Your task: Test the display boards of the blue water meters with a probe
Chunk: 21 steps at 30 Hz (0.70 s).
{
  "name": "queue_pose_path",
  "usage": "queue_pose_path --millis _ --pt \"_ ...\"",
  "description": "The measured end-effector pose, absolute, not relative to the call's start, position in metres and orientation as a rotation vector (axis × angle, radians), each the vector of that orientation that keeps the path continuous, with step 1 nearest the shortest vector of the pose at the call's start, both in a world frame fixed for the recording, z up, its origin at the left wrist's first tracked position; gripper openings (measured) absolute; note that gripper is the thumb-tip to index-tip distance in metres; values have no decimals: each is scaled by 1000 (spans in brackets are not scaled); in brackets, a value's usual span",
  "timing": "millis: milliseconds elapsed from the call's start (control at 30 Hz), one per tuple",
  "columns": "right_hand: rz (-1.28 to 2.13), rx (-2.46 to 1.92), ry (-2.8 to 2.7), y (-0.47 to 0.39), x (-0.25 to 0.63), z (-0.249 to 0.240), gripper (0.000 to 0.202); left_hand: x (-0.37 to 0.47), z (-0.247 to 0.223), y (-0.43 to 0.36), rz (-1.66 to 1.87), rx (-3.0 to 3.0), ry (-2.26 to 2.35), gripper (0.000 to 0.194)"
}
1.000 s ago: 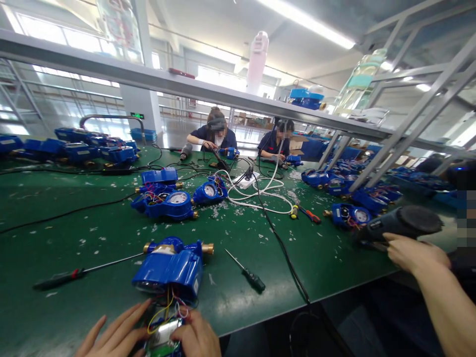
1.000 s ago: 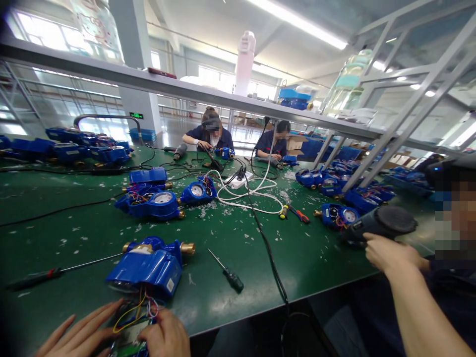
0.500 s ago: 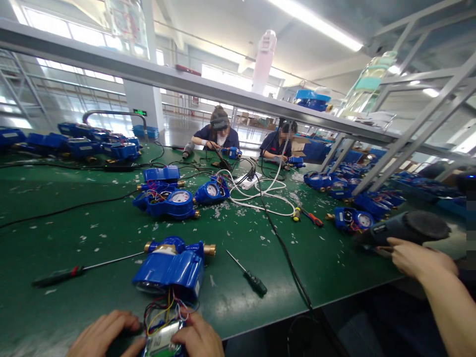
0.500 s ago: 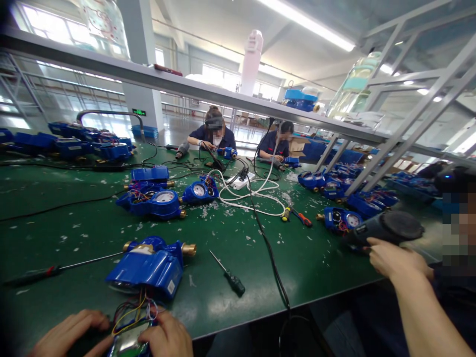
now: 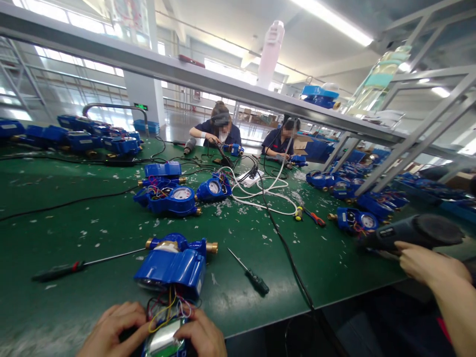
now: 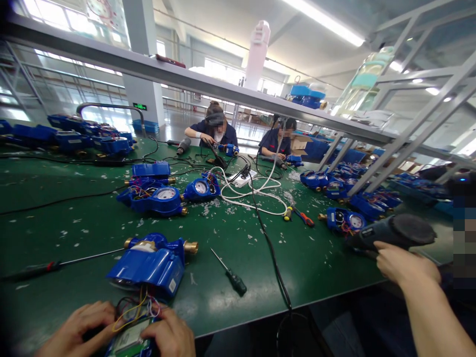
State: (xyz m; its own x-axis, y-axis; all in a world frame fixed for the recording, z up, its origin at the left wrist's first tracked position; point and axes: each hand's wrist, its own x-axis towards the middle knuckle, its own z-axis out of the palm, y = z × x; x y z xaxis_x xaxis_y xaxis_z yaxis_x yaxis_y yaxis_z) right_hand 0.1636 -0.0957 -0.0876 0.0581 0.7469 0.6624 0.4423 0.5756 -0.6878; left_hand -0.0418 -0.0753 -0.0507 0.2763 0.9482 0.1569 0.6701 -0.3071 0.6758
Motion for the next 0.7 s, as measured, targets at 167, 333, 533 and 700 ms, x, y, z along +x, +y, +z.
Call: queue_pose_path --millis 167,333,533,700 --pt "626 -998 -1776 -101 185 -43 28 -30 -17 -80 831 1913 1439 46" --pt "839 -1015 -1748 -103 195 -34 21 -20 -7 -79 915 1799 1438 48" --pt "757 -1020 -1795 -104 197 -38 25 -21 -9 -80 895 1760 1466 53" --pt "689 -1024 -1810 -105 197 -42 28 -22 -4 -84 889 1757 1430 48"
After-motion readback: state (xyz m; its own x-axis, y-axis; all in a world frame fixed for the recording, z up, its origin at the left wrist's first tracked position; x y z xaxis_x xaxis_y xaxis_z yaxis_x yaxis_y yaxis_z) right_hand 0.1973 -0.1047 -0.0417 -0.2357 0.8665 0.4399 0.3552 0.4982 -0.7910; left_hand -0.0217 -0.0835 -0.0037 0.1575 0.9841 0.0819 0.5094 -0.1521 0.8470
